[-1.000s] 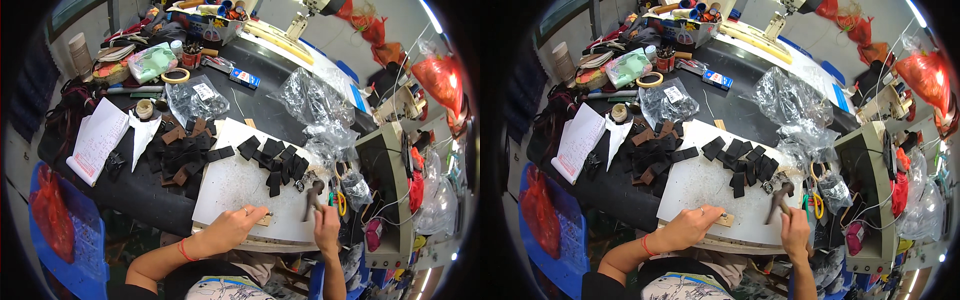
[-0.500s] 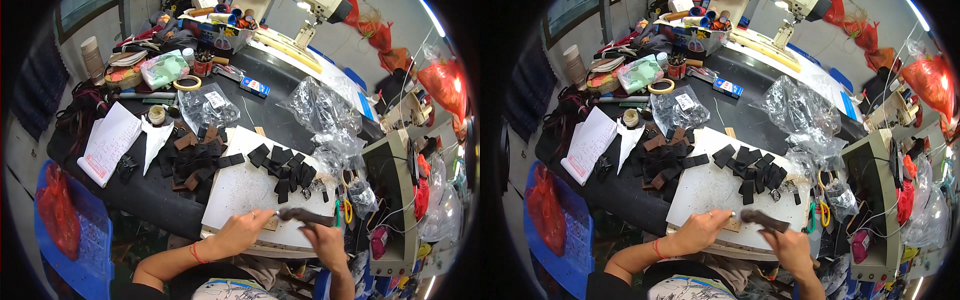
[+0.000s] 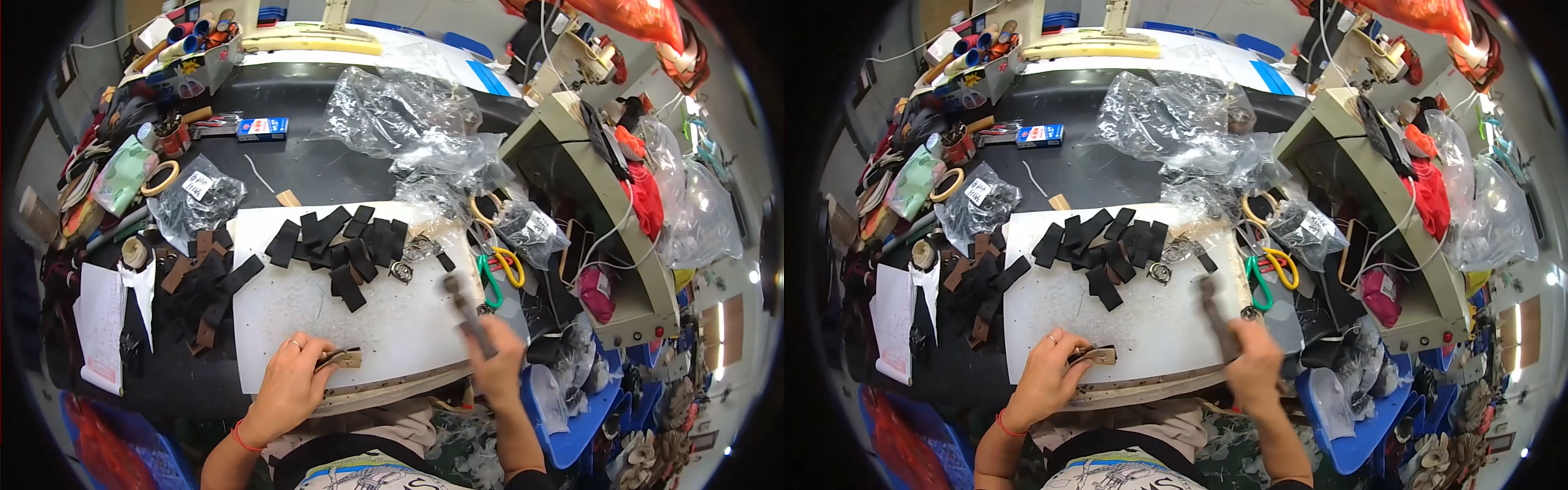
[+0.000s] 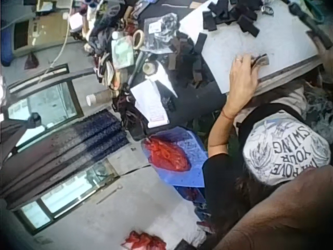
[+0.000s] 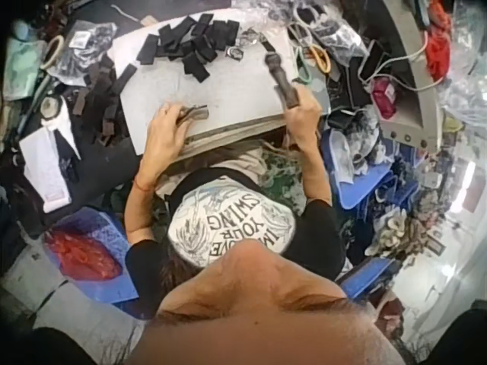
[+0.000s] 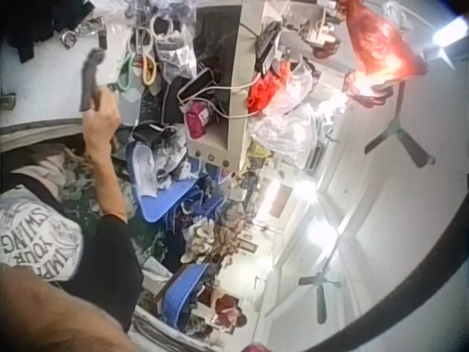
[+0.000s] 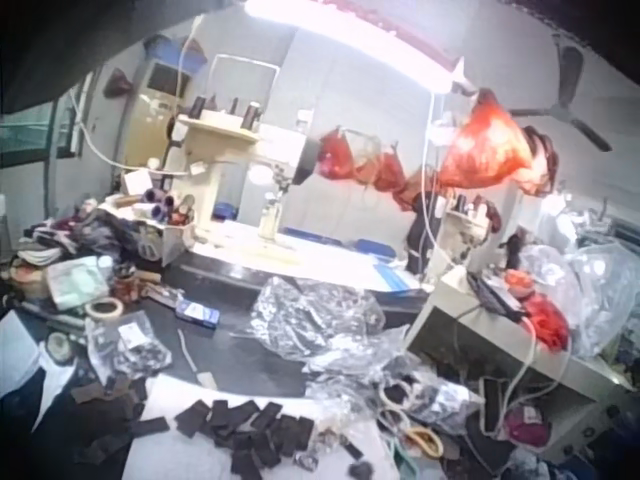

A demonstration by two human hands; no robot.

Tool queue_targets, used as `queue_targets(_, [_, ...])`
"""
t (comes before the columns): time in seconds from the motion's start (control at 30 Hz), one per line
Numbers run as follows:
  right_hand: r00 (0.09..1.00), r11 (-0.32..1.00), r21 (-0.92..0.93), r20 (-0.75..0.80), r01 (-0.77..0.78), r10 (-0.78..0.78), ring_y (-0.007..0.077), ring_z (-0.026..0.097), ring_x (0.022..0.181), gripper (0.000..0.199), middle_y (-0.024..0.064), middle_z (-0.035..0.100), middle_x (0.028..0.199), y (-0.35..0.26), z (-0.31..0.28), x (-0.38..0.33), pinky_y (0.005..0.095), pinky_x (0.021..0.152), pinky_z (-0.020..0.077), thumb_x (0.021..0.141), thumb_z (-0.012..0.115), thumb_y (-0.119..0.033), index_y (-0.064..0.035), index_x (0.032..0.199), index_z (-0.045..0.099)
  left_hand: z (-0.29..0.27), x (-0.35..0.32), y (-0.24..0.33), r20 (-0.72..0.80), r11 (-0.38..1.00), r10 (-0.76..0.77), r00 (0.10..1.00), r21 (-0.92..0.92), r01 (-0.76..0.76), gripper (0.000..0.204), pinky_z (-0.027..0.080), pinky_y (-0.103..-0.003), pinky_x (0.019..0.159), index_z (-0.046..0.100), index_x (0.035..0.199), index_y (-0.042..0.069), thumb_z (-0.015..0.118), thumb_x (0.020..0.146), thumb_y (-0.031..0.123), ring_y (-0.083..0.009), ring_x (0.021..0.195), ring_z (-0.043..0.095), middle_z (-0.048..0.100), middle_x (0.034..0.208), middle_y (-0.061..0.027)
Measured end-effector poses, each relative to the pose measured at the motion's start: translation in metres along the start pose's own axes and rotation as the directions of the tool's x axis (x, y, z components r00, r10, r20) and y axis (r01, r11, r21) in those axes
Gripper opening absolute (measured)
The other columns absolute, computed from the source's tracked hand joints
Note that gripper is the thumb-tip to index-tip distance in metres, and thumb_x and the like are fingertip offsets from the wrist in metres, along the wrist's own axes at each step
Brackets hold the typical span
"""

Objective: The person repeatedly picks up black fabric straps and metal rivets, places them on a wooden block, and uses a hammer to secure the rivets. The person handles the straps one at a time, moving completed units to a pile on the table.

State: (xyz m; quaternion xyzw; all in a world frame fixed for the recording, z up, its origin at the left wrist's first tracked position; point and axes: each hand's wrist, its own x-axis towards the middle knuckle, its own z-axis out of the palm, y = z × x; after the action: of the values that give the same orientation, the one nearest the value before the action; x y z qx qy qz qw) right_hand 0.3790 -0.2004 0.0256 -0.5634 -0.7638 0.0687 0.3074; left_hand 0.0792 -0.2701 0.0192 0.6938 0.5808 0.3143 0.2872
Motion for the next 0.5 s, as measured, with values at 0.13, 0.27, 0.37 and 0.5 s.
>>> queue_targets(0.13, [0.941,0.947,-0.141,-0.227,-0.288,0.252,0.0251,0.061,0.075,0.027,0.0151,0.064,0.085,0.097,0.000,0.018,0.0364,0.070,0.0478,0.088,0.071,-0.020,0.0019,0.102,0.067,-0.025,0.004,-0.025,-0.398,0.969,-0.241,0.885,-0.153,0.195,0.020,0.047,-0.031,0.065,0.057,0.103,-0.001,0.064,0.085,0.001,-0.0173,0.071,0.058,0.061,0.087,-0.0115])
queue_targets(0.27, [0.948,0.934,-0.274,-0.279,-0.229,0.150,0.0302,0.063,0.085,0.026,0.0156,0.065,0.093,0.160,0.006,0.031,0.0386,0.077,0.0492,0.089,0.069,-0.020,0.0015,0.104,0.068,-0.066,0.008,-0.069,-0.610,0.948,-0.284,0.739,-0.063,0.312,0.015,0.048,-0.035,0.069,0.060,0.099,-0.003,0.066,0.087,0.004,-0.0235,0.078,0.061,0.061,0.088,-0.0130])
queue_targets(0.37, [0.960,0.972,-0.223,-0.279,-0.074,0.009,0.0299,0.061,0.093,0.020,0.0146,0.064,0.098,0.080,0.016,0.052,0.0392,0.083,0.0481,0.089,0.066,-0.011,0.0008,0.105,0.067,-0.078,0.005,-0.079,-0.669,0.956,-0.158,0.726,0.081,0.282,0.012,0.048,-0.035,0.068,0.064,0.096,-0.004,0.067,0.087,0.004,-0.0234,0.077,0.061,0.061,0.086,-0.0122])
queue_targets(0.5, [0.965,0.952,0.170,0.023,0.255,-0.263,0.0300,0.059,0.093,0.026,0.0124,0.065,0.098,-0.029,0.058,0.040,0.0383,0.080,0.0485,0.081,0.075,-0.010,-0.0075,0.106,0.068,-0.068,0.014,-0.049,-0.541,0.975,-0.170,0.823,0.026,0.219,0.012,0.047,-0.034,0.064,0.068,0.093,-0.001,0.070,0.082,0.004,-0.0221,0.072,0.060,0.063,0.082,-0.0110])
